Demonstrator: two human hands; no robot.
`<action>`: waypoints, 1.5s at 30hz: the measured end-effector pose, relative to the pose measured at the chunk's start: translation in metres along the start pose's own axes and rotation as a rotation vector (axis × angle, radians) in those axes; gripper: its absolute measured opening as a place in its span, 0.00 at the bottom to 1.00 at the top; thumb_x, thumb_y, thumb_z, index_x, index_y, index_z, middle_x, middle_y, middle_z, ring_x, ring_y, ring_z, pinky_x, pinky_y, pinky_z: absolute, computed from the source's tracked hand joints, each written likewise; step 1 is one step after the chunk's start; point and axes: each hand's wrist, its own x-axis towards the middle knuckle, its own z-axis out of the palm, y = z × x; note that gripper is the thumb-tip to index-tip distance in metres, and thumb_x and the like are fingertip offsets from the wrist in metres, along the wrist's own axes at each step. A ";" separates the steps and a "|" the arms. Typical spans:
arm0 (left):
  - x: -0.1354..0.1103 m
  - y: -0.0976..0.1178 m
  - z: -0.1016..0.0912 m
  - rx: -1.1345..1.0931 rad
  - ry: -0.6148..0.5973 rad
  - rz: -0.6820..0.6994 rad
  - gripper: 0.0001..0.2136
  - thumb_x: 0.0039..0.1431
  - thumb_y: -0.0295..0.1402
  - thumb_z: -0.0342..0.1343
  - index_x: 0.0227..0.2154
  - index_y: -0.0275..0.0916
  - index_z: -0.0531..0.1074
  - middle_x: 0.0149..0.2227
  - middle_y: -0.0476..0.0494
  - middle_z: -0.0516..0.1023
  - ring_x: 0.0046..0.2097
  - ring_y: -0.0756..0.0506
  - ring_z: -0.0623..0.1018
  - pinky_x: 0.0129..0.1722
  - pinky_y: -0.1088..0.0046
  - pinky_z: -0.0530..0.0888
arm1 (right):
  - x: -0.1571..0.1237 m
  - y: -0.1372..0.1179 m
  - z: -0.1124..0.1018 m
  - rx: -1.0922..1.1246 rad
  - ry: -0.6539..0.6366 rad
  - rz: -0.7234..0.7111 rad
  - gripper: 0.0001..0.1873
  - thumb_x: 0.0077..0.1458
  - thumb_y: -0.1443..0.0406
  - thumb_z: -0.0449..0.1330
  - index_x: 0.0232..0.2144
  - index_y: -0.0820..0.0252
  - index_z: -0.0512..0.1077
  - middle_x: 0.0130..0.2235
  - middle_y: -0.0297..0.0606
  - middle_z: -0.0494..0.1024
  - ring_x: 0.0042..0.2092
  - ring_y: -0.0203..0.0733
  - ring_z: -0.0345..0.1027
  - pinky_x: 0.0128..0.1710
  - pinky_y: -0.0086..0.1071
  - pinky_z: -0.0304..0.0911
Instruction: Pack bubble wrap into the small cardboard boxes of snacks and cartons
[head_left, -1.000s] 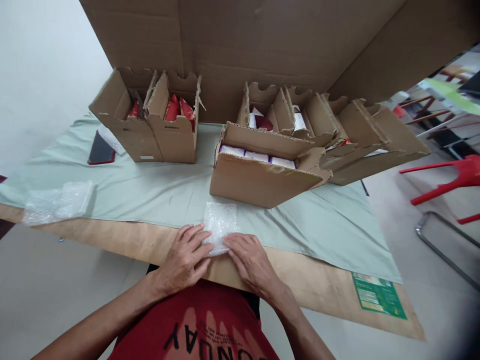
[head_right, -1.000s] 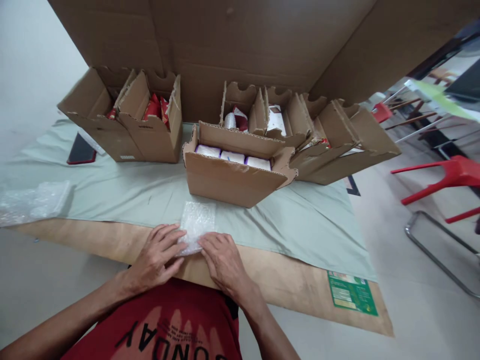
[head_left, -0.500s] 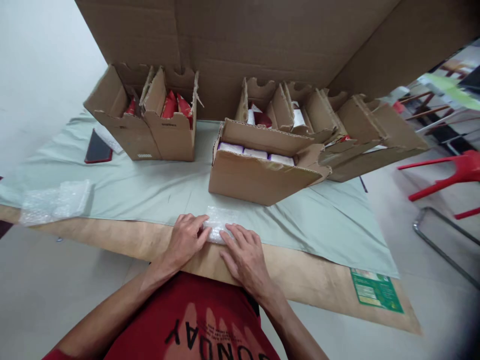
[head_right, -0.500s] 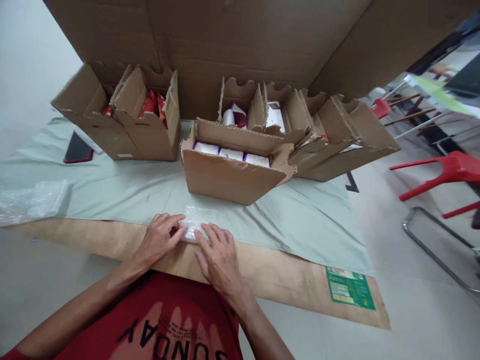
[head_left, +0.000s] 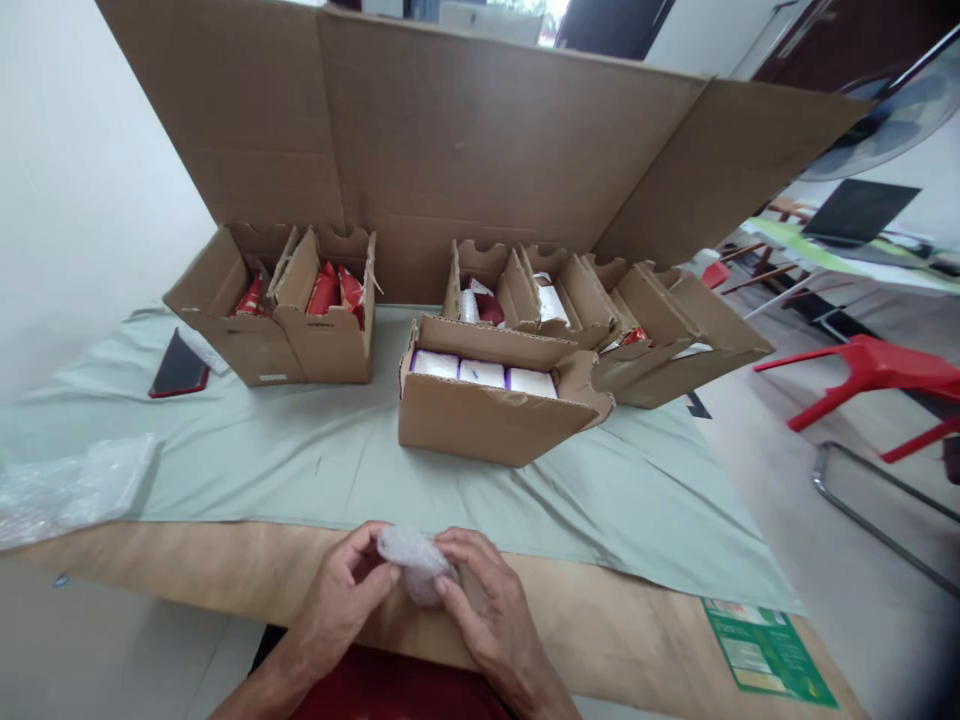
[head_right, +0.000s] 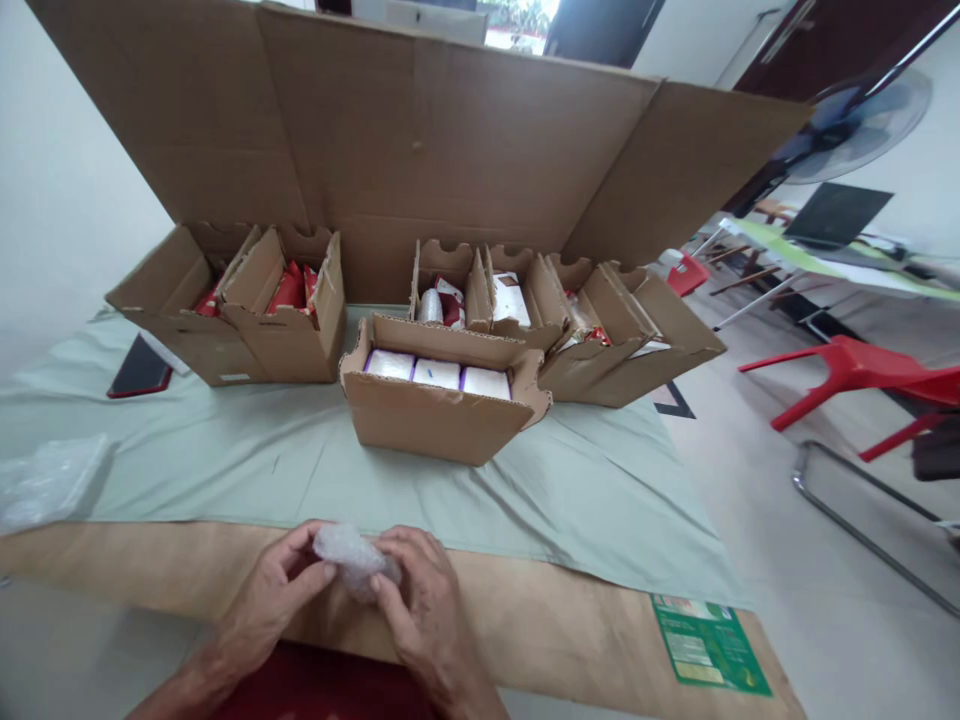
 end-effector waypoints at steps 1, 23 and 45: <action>0.002 0.001 0.000 0.028 -0.029 0.014 0.10 0.54 0.37 0.65 0.38 0.39 0.77 0.36 0.45 0.81 0.40 0.44 0.79 0.43 0.71 0.75 | -0.001 0.002 -0.005 -0.017 0.024 0.003 0.14 0.59 0.66 0.62 0.48 0.54 0.77 0.51 0.42 0.82 0.53 0.48 0.76 0.55 0.39 0.71; 0.019 0.020 0.008 -0.474 0.050 -0.227 0.21 0.42 0.41 0.77 0.36 0.37 0.78 0.30 0.47 0.82 0.30 0.47 0.80 0.35 0.72 0.76 | 0.001 0.017 -0.023 -0.232 -0.029 -0.193 0.13 0.63 0.65 0.58 0.47 0.52 0.79 0.62 0.44 0.74 0.67 0.57 0.62 0.61 0.54 0.62; -0.003 0.036 0.024 -0.460 -0.738 -0.165 0.13 0.53 0.42 0.69 0.30 0.38 0.75 0.59 0.39 0.73 0.55 0.39 0.75 0.48 0.69 0.66 | -0.020 0.006 -0.013 0.540 0.132 0.353 0.29 0.61 0.42 0.58 0.48 0.59 0.77 0.42 0.44 0.83 0.42 0.49 0.77 0.42 0.37 0.73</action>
